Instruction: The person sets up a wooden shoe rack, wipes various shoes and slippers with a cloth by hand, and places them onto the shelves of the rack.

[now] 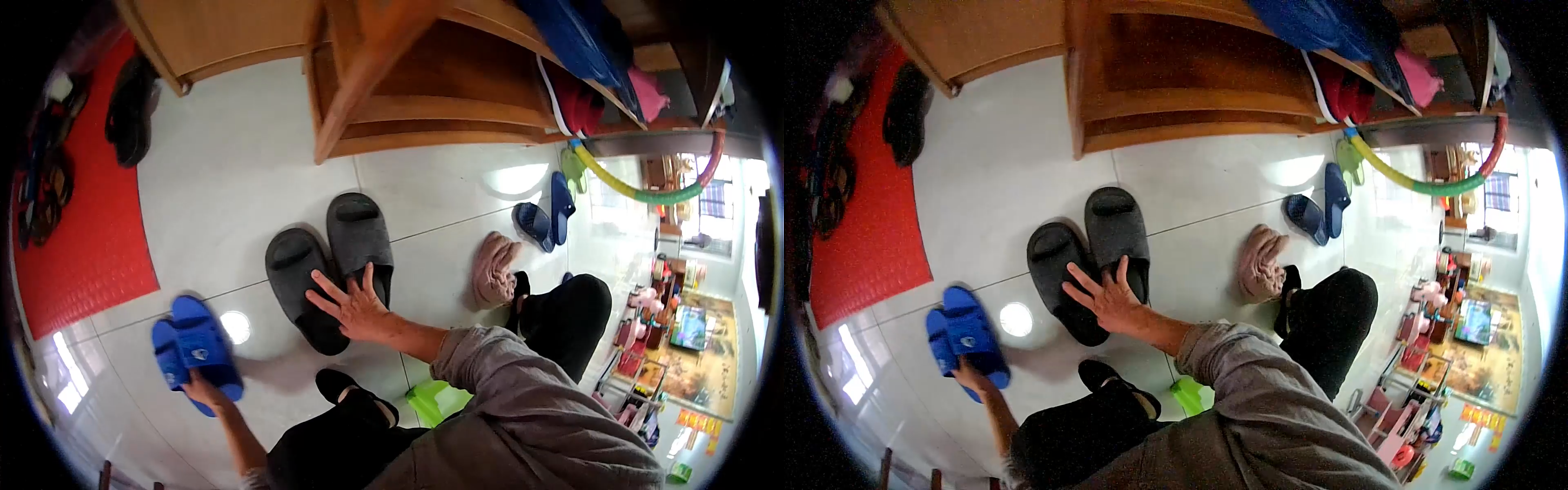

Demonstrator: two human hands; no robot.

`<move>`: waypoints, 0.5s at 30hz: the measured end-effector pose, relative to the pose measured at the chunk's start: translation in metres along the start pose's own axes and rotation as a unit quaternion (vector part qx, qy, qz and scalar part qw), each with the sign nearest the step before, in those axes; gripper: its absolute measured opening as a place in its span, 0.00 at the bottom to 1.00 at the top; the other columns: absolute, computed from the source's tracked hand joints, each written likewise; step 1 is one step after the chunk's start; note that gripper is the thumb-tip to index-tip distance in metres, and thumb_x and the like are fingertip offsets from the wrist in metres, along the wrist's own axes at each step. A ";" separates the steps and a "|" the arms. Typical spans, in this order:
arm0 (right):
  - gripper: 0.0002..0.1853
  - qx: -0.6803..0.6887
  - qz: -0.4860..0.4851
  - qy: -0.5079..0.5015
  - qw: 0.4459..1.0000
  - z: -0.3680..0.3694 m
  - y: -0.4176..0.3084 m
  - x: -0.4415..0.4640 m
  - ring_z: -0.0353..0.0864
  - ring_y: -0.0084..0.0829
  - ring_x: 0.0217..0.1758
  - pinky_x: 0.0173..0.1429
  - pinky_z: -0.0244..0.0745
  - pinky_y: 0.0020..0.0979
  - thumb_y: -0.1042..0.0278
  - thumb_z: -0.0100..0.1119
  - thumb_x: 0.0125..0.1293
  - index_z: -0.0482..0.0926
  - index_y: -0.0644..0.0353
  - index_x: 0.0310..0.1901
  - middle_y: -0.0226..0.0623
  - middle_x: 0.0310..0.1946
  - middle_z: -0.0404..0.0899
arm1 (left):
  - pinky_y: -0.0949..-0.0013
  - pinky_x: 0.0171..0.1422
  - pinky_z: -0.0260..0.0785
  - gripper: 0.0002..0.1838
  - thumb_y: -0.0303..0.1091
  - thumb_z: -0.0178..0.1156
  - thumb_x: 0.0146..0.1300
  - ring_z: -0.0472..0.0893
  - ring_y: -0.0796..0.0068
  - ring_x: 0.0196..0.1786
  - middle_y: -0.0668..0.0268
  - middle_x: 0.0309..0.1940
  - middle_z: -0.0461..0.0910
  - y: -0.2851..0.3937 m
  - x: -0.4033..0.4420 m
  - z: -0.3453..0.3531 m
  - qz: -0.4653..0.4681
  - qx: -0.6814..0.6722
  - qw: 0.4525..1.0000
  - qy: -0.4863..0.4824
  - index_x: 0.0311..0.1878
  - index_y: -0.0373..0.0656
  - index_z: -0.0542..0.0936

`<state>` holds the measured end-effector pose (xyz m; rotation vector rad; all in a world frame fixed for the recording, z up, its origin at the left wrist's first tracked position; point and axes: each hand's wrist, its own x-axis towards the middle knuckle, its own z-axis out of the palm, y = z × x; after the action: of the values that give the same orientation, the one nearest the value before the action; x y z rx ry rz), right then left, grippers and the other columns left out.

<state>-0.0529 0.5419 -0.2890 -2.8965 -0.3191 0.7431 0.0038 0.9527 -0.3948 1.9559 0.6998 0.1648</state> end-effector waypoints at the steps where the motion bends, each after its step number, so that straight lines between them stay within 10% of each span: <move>1: 0.45 0.044 -0.013 0.018 0.999 -0.002 0.004 -0.005 0.65 0.58 0.57 0.52 0.48 0.76 0.56 0.63 0.51 0.50 0.46 0.69 0.41 0.71 0.24 | 0.63 0.52 0.67 0.24 0.34 0.59 0.58 0.74 0.64 0.46 0.57 0.50 0.74 0.003 -0.023 0.011 0.018 0.083 0.996 0.022 0.55 0.32 0.71; 6: 0.39 0.231 -0.100 0.162 0.954 0.022 0.028 -0.040 0.60 0.47 0.65 0.63 0.43 0.67 0.61 0.62 0.50 0.57 0.47 0.66 0.35 0.70 0.45 | 0.65 0.52 0.67 0.20 0.30 0.60 0.56 0.75 0.67 0.43 0.57 0.46 0.77 0.010 -0.072 0.054 0.066 0.050 0.995 0.053 0.49 0.27 0.73; 9: 0.35 0.073 -0.013 0.182 0.980 0.025 0.072 -0.086 0.56 0.41 0.68 0.66 0.45 0.57 0.65 0.60 0.51 0.61 0.52 0.63 0.42 0.66 0.57 | 0.66 0.50 0.68 0.17 0.28 0.62 0.54 0.74 0.70 0.41 0.60 0.42 0.77 0.004 -0.065 0.055 -0.010 -0.070 0.996 0.059 0.44 0.27 0.76; 13: 0.45 0.083 0.413 0.185 0.888 0.091 0.167 -0.172 0.50 0.53 0.69 0.69 0.46 0.48 0.60 0.65 0.49 0.52 0.58 0.67 0.53 0.68 0.46 | 0.64 0.48 0.69 0.18 0.30 0.61 0.54 0.75 0.68 0.41 0.58 0.42 0.76 -0.013 -0.056 0.044 -0.058 -0.032 0.995 0.072 0.46 0.30 0.74; 15: 0.54 0.151 0.587 0.006 0.795 0.097 0.196 -0.196 0.49 0.53 0.69 0.68 0.51 0.48 0.57 0.67 0.42 0.44 0.52 0.70 0.52 0.70 0.41 | 0.61 0.49 0.69 0.21 0.30 0.59 0.54 0.76 0.65 0.42 0.55 0.44 0.76 -0.006 -0.047 0.036 -0.091 -0.055 0.994 0.037 0.51 0.30 0.72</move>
<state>-0.2342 0.3130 -0.3191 -2.4829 1.5726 0.7460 -0.0229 0.9011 -0.4087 1.7786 0.8947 0.1617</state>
